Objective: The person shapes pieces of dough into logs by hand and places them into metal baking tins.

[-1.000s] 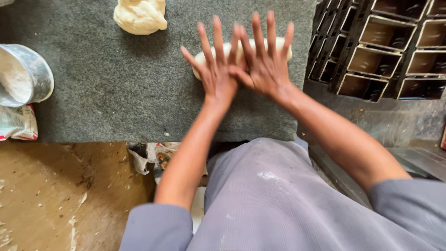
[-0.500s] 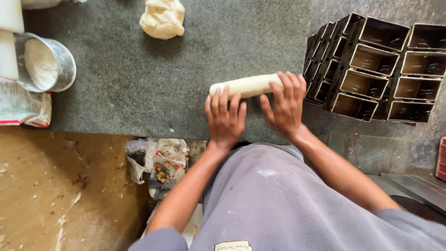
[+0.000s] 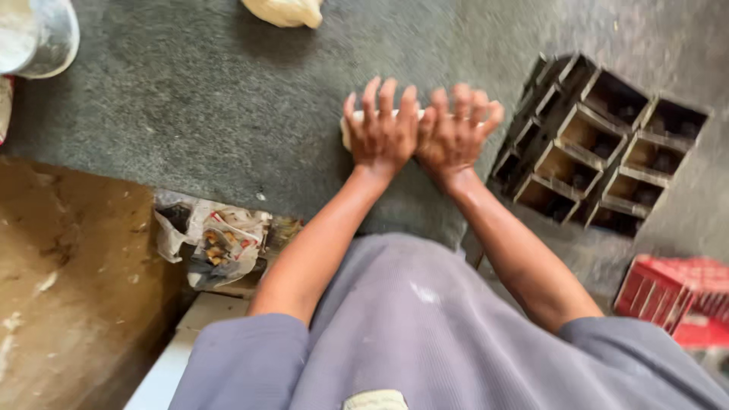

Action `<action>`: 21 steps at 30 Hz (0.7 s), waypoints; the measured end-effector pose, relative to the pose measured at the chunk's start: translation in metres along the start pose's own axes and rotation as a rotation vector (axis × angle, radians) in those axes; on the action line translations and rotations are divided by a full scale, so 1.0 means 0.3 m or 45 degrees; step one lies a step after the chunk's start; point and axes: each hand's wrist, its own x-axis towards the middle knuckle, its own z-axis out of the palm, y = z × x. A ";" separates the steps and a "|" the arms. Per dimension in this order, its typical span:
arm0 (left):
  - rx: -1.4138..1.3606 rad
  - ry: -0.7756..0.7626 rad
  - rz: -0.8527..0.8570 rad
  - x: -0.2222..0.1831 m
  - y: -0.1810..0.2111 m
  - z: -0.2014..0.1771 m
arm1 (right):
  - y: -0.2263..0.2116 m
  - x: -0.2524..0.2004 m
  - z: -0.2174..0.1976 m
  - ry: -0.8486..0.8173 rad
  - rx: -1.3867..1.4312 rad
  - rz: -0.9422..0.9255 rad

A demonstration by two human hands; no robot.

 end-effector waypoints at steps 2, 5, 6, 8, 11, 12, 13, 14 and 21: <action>0.020 0.155 0.030 0.135 -0.004 0.089 | 0.070 0.106 0.067 0.060 -0.076 0.005; 0.061 0.190 0.041 0.349 -0.047 0.216 | 0.150 0.281 0.174 0.169 -0.050 0.070; 0.071 0.149 0.034 0.344 -0.030 0.223 | 0.158 0.299 0.183 0.186 -0.121 0.074; 0.090 0.188 0.015 0.304 -0.018 0.211 | 0.146 0.337 0.196 0.259 -0.263 0.081; 0.035 0.213 -0.031 0.173 -0.026 0.149 | 0.067 0.163 0.106 0.040 0.019 0.142; -0.044 0.119 -0.092 0.068 -0.017 0.106 | 0.036 0.065 0.059 -0.121 0.224 0.187; -0.122 0.024 -0.154 -0.032 -0.008 0.061 | 0.000 -0.019 0.023 -0.100 0.183 0.125; -0.095 0.001 -0.114 -0.126 -0.001 0.008 | -0.029 -0.073 0.000 -0.066 0.142 0.053; 0.048 -0.063 -0.185 -0.057 -0.003 0.014 | -0.038 -0.060 0.071 -0.098 0.012 0.157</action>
